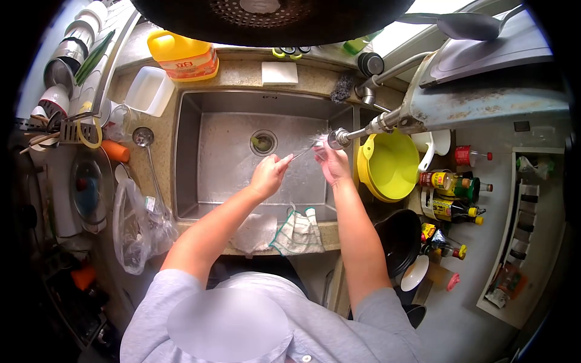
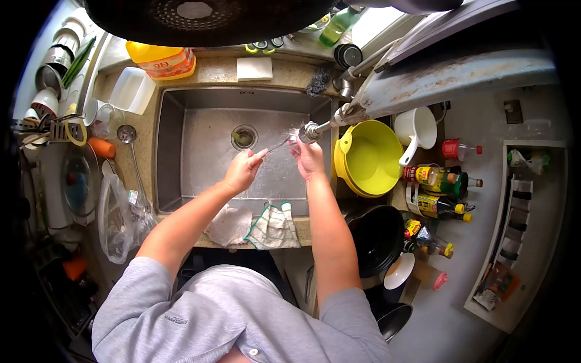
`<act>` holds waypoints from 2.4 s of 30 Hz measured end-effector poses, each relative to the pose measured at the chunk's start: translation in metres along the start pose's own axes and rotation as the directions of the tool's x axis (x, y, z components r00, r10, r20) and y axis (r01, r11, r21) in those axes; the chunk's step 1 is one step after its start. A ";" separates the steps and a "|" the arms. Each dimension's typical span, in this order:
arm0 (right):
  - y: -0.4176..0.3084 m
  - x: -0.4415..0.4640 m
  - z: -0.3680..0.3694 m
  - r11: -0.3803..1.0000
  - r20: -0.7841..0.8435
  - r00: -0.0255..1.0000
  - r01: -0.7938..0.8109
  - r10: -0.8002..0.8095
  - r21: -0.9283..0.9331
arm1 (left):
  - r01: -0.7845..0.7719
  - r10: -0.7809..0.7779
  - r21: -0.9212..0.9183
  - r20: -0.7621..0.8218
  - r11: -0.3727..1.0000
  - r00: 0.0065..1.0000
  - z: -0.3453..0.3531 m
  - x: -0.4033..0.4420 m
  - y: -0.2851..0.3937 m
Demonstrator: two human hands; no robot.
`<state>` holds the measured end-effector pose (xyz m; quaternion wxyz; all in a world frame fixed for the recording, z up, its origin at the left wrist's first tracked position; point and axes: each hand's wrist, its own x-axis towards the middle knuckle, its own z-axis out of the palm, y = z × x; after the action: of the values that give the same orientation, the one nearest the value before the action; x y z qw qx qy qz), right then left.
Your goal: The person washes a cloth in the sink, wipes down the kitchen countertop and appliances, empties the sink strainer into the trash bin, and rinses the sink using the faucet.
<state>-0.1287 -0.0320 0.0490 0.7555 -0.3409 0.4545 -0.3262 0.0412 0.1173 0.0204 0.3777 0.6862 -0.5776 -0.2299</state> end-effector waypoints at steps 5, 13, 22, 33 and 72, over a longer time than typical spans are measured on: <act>0.000 -0.003 0.001 0.978 0.068 0.993 -0.110 0.099 0.179 | 0.033 -0.040 0.146 0.044 0.989 0.998 0.001 -0.006 0.006; -0.005 -0.006 0.011 0.982 -0.014 1.000 -0.014 0.017 0.186 | 0.187 -0.187 0.043 0.004 0.982 0.982 -0.007 -0.018 0.001; -0.044 -0.108 0.115 0.582 0.427 0.793 0.610 -0.435 -0.539 | 0.320 -0.268 0.148 -0.290 0.936 0.919 -0.118 -0.066 0.053; -0.082 -0.133 0.259 0.357 0.398 0.680 0.691 -0.615 -0.629 | 0.891 -0.674 0.256 -0.585 0.376 0.452 -0.231 -0.090 -0.058; 0.032 -0.030 0.016 0.714 -0.083 0.890 0.301 -0.448 -0.632 | 0.514 -0.105 -0.472 0.656 0.717 0.748 -0.021 0.058 0.008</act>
<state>-0.1198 0.0136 0.0423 0.4664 -0.6084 0.5393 -0.3486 0.0652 0.0666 0.0465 0.3395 0.5057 -0.4231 -0.6708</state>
